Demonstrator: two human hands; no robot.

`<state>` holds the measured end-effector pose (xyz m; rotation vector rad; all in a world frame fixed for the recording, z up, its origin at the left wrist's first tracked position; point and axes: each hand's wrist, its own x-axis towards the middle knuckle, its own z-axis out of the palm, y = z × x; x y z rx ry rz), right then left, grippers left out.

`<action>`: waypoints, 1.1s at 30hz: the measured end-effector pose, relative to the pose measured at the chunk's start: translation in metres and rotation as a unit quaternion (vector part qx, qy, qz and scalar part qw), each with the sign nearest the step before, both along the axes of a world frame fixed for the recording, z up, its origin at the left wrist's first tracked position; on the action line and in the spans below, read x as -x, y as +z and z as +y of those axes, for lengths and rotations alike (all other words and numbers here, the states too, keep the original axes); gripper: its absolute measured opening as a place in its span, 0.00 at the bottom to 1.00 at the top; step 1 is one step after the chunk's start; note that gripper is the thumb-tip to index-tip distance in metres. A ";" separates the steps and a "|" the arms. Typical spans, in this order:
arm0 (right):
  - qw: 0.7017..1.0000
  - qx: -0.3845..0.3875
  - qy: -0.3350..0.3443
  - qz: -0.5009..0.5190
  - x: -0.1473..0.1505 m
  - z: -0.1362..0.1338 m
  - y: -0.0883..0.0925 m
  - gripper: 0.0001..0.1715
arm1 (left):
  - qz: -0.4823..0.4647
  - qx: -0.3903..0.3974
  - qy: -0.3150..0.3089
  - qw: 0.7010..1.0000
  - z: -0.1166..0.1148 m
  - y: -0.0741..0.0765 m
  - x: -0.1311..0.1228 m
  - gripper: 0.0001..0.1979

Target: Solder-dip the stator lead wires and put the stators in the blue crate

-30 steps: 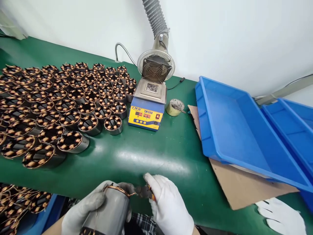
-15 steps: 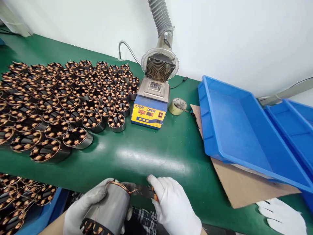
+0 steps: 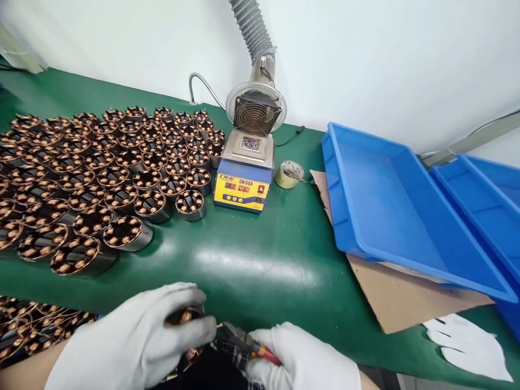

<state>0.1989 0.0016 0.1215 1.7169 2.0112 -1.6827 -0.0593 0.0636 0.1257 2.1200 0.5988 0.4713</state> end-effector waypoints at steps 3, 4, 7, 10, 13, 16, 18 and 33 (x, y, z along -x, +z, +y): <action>0.984 -0.157 -0.064 -0.048 0.000 -0.001 -0.009 0.21 | -0.070 0.169 0.053 0.982 -0.004 -0.018 -0.001 0.06; 0.974 -0.207 -0.076 -0.056 0.003 -0.002 -0.012 0.22 | -0.091 0.207 0.075 0.971 -0.007 -0.024 -0.004 0.05; 0.944 -0.319 -0.064 -0.051 0.017 -0.004 -0.019 0.21 | -0.177 0.387 0.137 0.894 -0.018 -0.038 -0.016 0.10; 0.921 -0.384 -0.034 -0.043 0.032 -0.004 -0.020 0.22 | -0.274 0.574 0.177 0.751 -0.026 -0.038 -0.027 0.12; 0.909 -0.413 -0.028 -0.055 0.039 -0.003 -0.021 0.22 | -0.323 0.611 0.194 0.696 -0.031 -0.033 -0.028 0.14; 0.899 -0.430 -0.027 -0.071 0.039 -0.005 -0.023 0.22 | -0.341 0.636 0.173 0.670 -0.038 -0.036 -0.024 0.19; 0.896 -0.438 -0.027 -0.072 0.037 -0.006 -0.025 0.23 | -0.347 0.641 0.172 0.663 -0.044 -0.043 -0.021 0.19; 0.904 -0.407 0.011 -0.131 0.023 -0.008 -0.040 0.26 | -0.358 0.682 0.220 0.599 -0.055 -0.047 -0.020 0.18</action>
